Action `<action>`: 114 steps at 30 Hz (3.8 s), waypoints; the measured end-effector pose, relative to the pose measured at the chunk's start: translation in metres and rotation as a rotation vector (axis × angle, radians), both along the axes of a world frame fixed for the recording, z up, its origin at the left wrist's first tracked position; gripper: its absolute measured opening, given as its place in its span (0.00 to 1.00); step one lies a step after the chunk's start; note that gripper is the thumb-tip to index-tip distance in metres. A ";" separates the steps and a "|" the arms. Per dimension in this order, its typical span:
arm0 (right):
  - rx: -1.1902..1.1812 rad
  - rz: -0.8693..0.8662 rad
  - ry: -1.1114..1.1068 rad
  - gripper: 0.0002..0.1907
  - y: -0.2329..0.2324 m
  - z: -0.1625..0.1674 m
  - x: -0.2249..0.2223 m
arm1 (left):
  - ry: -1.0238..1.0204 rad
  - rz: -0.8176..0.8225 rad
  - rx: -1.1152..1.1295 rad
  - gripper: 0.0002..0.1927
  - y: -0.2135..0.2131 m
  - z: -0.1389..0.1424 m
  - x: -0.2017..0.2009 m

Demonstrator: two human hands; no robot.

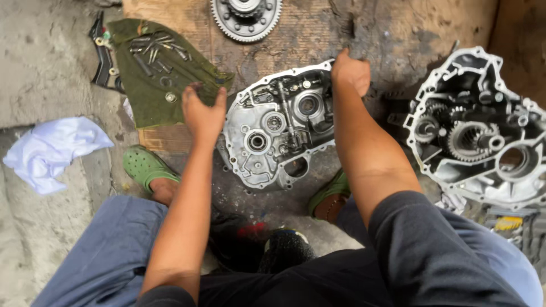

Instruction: The person sits on the floor and works on a disassembled engine casing. They manipulate internal components, rotate the casing, and adjust parts by hand. Tools and other engine parts are visible nearby.

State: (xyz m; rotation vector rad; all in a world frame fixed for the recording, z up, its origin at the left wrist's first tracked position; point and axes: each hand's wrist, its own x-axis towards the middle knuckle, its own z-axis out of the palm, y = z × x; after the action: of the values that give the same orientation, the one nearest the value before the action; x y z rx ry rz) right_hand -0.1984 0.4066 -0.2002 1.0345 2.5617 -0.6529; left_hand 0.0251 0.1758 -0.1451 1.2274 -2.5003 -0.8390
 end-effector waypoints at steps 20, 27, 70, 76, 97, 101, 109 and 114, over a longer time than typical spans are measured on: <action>-0.012 0.036 0.020 0.31 0.004 0.000 -0.001 | -0.374 -0.212 0.488 0.36 0.029 -0.035 -0.080; -0.035 0.034 0.033 0.31 0.004 0.008 0.002 | -0.385 -0.212 0.515 0.36 0.029 -0.038 -0.080; -0.050 0.014 0.038 0.31 0.007 0.005 -0.005 | -0.675 -0.255 0.304 0.34 0.048 -0.030 -0.109; -0.028 0.015 0.058 0.32 0.008 -0.004 -0.005 | -0.674 -0.204 0.243 0.32 0.058 -0.019 -0.112; -0.077 0.006 0.018 0.31 0.009 -0.014 -0.007 | -0.553 -0.285 0.326 0.46 0.039 -0.028 -0.106; -0.084 0.003 0.020 0.30 0.010 -0.014 -0.006 | -0.567 -0.290 0.148 0.58 0.044 -0.023 -0.105; -0.058 0.011 0.023 0.31 0.009 -0.019 -0.008 | -0.615 -0.249 0.193 0.59 0.044 -0.037 -0.109; -0.028 0.007 0.027 0.31 0.008 -0.012 -0.006 | -0.570 -0.249 0.218 0.65 0.041 -0.036 -0.106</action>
State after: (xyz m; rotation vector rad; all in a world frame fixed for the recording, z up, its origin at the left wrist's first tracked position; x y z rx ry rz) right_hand -0.2040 0.4151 -0.2117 1.0140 2.5703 -0.7028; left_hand -0.0807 0.2172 -0.1808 1.4016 -3.1368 -0.9449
